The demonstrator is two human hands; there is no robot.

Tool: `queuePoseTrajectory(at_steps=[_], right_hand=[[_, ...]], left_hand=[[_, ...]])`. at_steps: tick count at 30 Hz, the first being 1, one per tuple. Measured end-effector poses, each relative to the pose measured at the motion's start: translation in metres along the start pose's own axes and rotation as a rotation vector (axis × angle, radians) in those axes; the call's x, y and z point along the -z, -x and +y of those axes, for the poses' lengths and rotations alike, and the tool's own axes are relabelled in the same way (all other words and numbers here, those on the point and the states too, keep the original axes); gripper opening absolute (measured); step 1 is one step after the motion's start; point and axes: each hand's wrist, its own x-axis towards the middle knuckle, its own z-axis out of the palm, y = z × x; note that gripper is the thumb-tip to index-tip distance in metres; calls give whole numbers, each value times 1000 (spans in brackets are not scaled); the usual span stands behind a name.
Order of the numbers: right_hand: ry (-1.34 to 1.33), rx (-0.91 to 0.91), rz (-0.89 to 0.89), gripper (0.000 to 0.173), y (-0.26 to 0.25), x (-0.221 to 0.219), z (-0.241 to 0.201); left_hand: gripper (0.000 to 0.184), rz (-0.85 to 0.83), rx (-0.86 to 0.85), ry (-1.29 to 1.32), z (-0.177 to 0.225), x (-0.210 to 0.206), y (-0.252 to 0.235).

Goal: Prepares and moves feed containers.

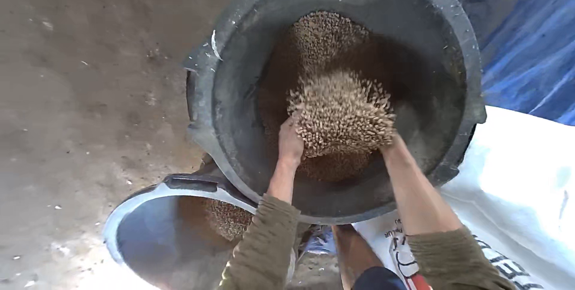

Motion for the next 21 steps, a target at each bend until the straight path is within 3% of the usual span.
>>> queuePoseTrajectory(at_steps=[2, 4, 7, 11, 14, 16, 19, 21], right_hand=[[462, 254, -18, 31, -21, 18, -9], [837, 442, 73, 42, -60, 29, 0], [1012, 384, 156, 43, -78, 16, 35], [840, 13, -16, 61, -67, 3, 67], [459, -223, -129, 57, -36, 1, 74], [137, -222, -58, 48, -8, 4, 77], [-46, -215, 12, 45, 16, 13, 76], [-231, -126, -63, 36, 17, 17, 70]], left_hand=[[57, 88, -72, -461, -9, 18, -15], [69, 119, -9, -698, -33, 18, -33], [86, 82, 160, -812, -49, -5, -24], [88, -49, 374, -466, -62, -25, -11], [73, -156, 475, -100, -70, -27, 0], [62, -187, 508, 33, -59, -21, 10], [47, -183, 551, 131, -37, -5, 22], [40, -268, 476, 210, -12, 8, 26]])
